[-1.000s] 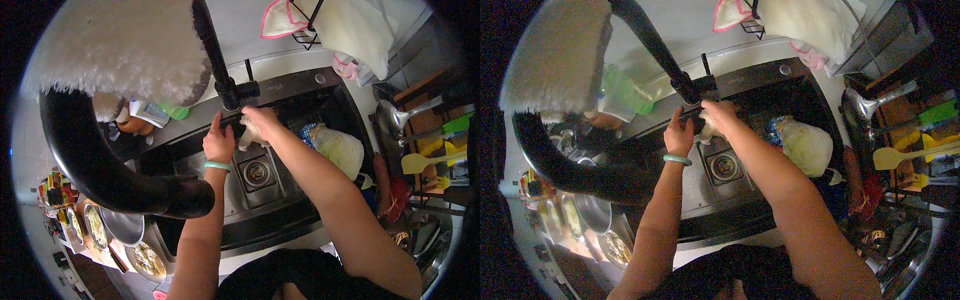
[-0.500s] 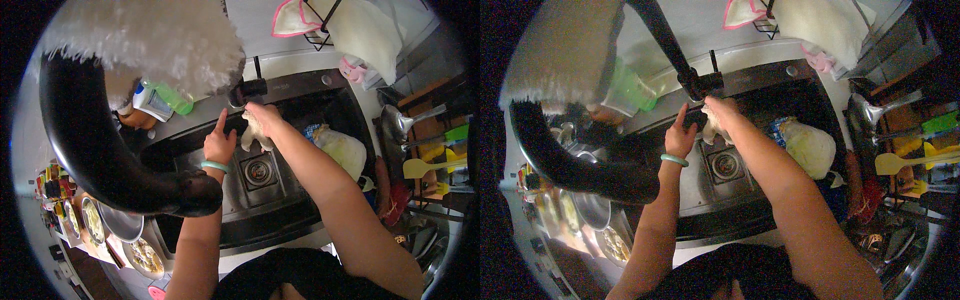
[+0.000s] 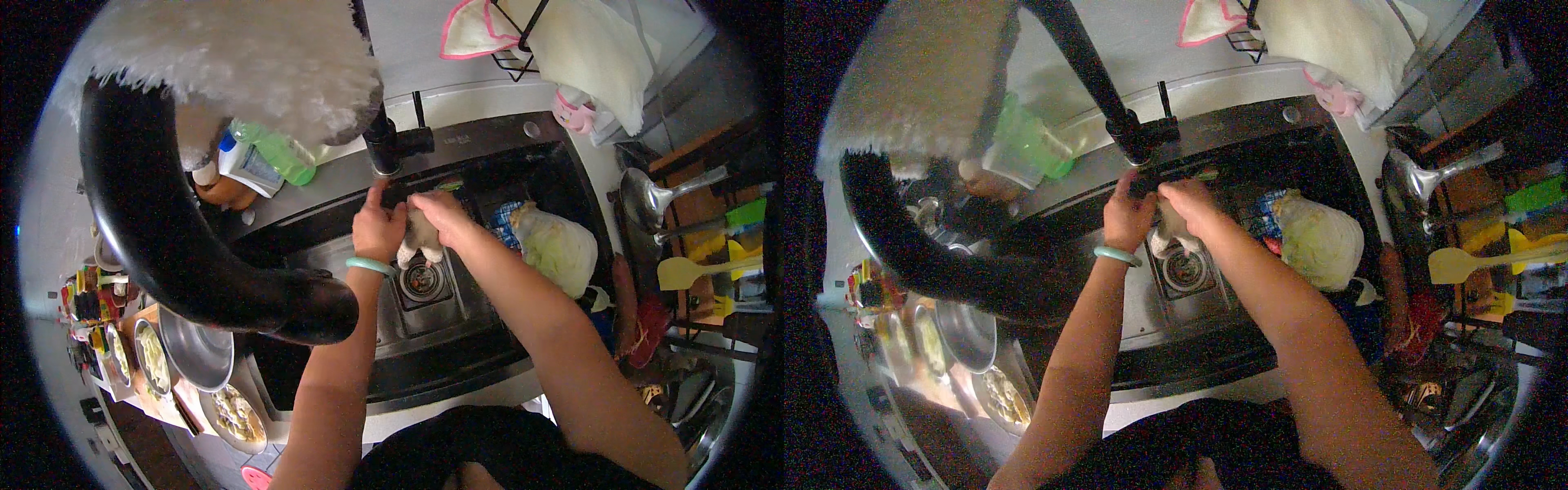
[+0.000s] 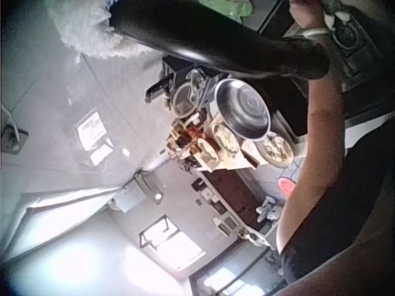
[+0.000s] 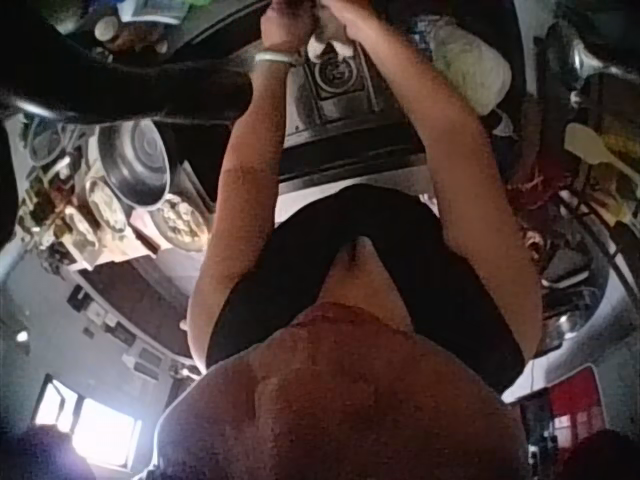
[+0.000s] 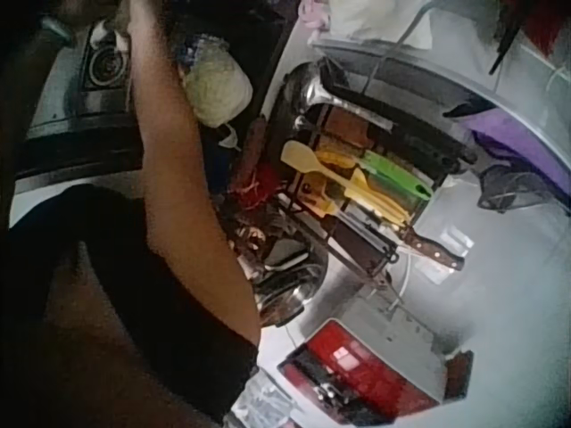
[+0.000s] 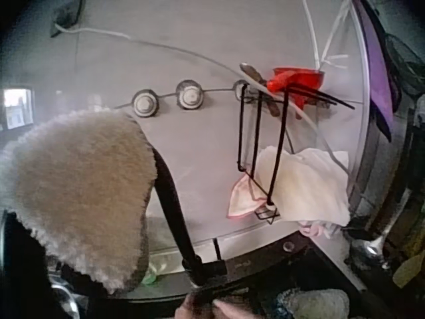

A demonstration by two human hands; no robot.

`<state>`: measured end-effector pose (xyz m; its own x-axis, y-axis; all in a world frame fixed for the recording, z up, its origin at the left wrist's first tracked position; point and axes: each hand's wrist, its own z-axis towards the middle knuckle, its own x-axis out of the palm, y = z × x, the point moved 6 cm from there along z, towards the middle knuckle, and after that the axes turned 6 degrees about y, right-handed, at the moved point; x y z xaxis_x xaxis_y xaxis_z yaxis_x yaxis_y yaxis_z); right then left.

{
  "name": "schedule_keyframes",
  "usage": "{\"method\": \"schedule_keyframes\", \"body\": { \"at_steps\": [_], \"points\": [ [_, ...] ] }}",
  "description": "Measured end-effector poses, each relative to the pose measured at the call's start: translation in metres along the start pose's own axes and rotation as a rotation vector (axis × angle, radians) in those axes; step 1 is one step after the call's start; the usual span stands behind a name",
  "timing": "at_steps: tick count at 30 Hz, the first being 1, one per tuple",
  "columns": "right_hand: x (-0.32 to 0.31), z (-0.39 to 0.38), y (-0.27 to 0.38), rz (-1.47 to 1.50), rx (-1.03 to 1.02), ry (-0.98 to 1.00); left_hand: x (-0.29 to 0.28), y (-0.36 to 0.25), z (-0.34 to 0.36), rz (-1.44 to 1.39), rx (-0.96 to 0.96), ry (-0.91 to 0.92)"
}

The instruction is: The person cleans the kitchen sink area using a cloth. They wipe the sink basin, faucet, and surrounding countertop, then rinse and wring the cloth under running water.

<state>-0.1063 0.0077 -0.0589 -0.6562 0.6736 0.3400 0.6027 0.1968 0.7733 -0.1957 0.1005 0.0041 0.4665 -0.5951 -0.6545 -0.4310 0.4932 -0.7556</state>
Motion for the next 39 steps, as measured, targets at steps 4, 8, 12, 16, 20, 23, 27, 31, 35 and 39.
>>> {"method": "schedule_keyframes", "body": {
  "at_steps": [4, 8, 12, 16, 20, 23, 27, 31, 35, 39],
  "points": [
    [0.004, -0.002, 0.004, 0.051, -0.108, 0.039, 0.023, 0.022, -0.012, -0.340, -0.015, 0.052],
    [0.018, -0.017, 0.014, -0.071, -0.255, 0.076, 0.020, 0.019, -0.023, -0.761, -0.052, 0.139],
    [0.023, -0.024, 0.014, -0.082, -0.273, -0.034, -0.019, 0.025, -0.006, -0.411, 0.066, -0.156],
    [0.024, 0.004, -0.004, -0.424, -0.437, -0.003, -0.064, -0.003, 0.039, 0.160, 0.083, -0.412],
    [0.027, -0.016, -0.016, -0.552, -0.387, 0.007, -0.055, 0.002, 0.067, 0.242, 0.256, -0.481],
    [0.013, -0.029, -0.034, -0.602, -0.281, 0.051, -0.036, 0.005, 0.059, 0.288, 0.318, -0.313],
    [-0.008, -0.050, -0.062, -0.455, -0.170, 0.062, -0.022, -0.006, 0.031, 0.492, 0.523, -0.243],
    [-0.002, -0.077, -0.070, -0.533, -0.230, 0.078, -0.028, 0.014, 0.020, 0.481, 0.527, -0.178],
    [-0.014, -0.092, -0.068, -0.500, -0.297, 0.086, -0.018, 0.021, 0.001, 0.598, 0.590, -0.194],
    [-0.013, -0.115, -0.040, -0.680, -0.289, 0.084, -0.015, 0.035, -0.031, 0.246, 0.067, 0.176]
  ]
}}
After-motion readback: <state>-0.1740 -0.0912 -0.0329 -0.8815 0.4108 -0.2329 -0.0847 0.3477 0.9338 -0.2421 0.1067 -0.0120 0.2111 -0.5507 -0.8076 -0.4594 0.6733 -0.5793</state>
